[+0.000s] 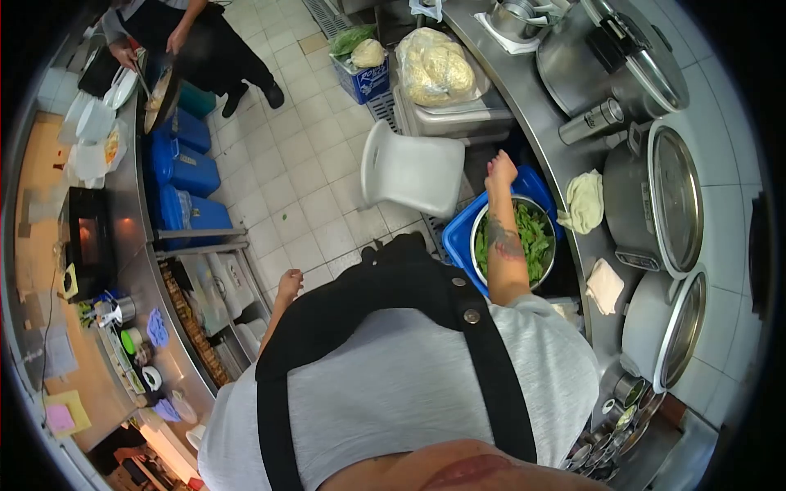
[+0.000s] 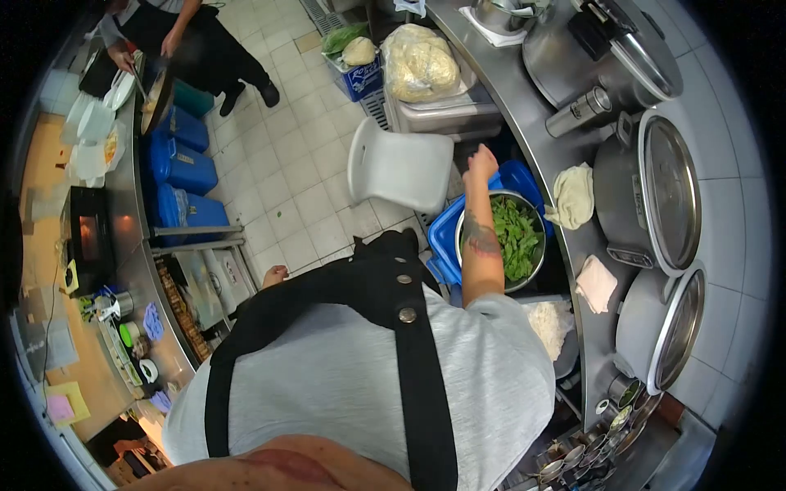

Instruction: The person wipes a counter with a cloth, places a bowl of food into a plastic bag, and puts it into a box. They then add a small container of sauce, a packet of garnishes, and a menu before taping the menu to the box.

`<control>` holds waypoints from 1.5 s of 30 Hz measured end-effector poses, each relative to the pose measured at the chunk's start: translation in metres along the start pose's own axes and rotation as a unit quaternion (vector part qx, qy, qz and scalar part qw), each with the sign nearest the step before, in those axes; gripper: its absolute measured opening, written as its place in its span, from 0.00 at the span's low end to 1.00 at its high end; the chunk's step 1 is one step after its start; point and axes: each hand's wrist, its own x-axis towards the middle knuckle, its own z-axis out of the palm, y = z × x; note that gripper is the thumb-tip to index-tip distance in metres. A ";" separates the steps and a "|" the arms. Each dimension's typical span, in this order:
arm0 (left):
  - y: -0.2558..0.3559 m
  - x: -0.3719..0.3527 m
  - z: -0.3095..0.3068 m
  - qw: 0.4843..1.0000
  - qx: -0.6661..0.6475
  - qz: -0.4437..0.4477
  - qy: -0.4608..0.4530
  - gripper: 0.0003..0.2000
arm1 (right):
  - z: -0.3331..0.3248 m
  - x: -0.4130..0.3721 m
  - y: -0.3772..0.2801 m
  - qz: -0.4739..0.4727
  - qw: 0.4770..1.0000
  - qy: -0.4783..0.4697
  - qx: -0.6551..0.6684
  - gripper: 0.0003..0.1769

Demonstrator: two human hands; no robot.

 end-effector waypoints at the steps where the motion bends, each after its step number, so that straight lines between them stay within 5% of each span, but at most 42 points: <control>1: 0.010 0.007 -0.001 1.000 0.009 0.013 -0.008 0.16 | 0.023 0.018 0.005 0.024 0.999 -0.015 -0.018 0.08; 3: 0.037 0.015 0.001 0.999 0.027 0.038 -0.023 0.17 | 0.063 0.057 0.010 0.054 0.994 -0.055 -0.079 0.14; 7: 0.105 0.030 0.022 0.987 -0.055 -0.107 -0.109 0.22 | 0.127 0.157 0.038 -0.022 0.966 -0.019 -0.256 0.18; 10: 0.175 0.049 0.060 0.962 -0.179 -0.154 -0.139 0.24 | 0.166 0.213 0.042 -0.107 0.877 0.059 -0.465 0.25; 12: 0.231 0.079 0.103 0.950 -0.193 -0.158 -0.186 0.25 | 0.182 0.250 0.041 -0.060 0.804 -0.005 -0.591 0.34; 13: 0.255 0.089 0.123 0.944 -0.206 -0.163 -0.201 0.26 | 0.179 0.294 0.068 -0.051 0.854 -0.030 -0.517 0.32; 14: 0.285 0.099 0.146 0.945 -0.187 -0.144 -0.227 0.23 | 0.169 0.373 0.118 0.048 0.945 -0.153 -0.284 0.34; 15: 0.321 0.111 0.168 0.946 -0.169 -0.127 -0.248 0.21 | 0.168 0.398 0.135 0.053 0.954 -0.252 -0.156 0.37; 16: 0.358 0.119 0.187 0.930 -0.187 -0.125 -0.291 0.21 | 0.192 0.336 0.095 0.061 0.931 -0.116 -0.340 0.40; 17: 0.384 0.132 0.207 0.925 -0.187 -0.108 -0.314 0.24 | 0.192 0.308 0.076 0.066 0.937 -0.285 -0.189 0.38; 19: 0.440 0.158 0.237 0.909 -0.201 -0.093 -0.353 0.34 | 0.204 0.329 0.087 0.149 0.922 -0.329 -0.139 0.32; 23: 0.521 0.184 0.282 0.857 -0.356 -0.107 -0.356 0.49 | 0.217 0.303 0.064 0.192 0.920 -0.296 -0.168 0.30; 30: 0.555 0.205 0.313 0.810 -0.488 -0.211 -0.248 0.55 | 0.203 0.261 0.039 0.169 0.930 -0.259 -0.198 0.27; 33: 0.568 0.199 0.301 0.824 -0.494 -0.216 -0.177 0.51 | 0.202 0.240 0.033 0.145 0.938 -0.251 -0.191 0.26; 38: 0.573 0.216 0.269 0.880 -0.401 -0.167 -0.191 0.52 | 0.195 0.199 0.038 0.047 0.962 -0.252 -0.092 0.25; 41: 0.583 0.228 0.255 0.905 -0.356 -0.163 -0.168 0.54 | 0.191 0.173 0.036 0.086 0.955 -0.283 -0.017 0.25; 45: 0.567 0.273 0.270 0.905 -0.318 -0.179 -0.218 0.48 | 0.169 0.160 0.053 0.138 0.968 -0.208 0.036 0.26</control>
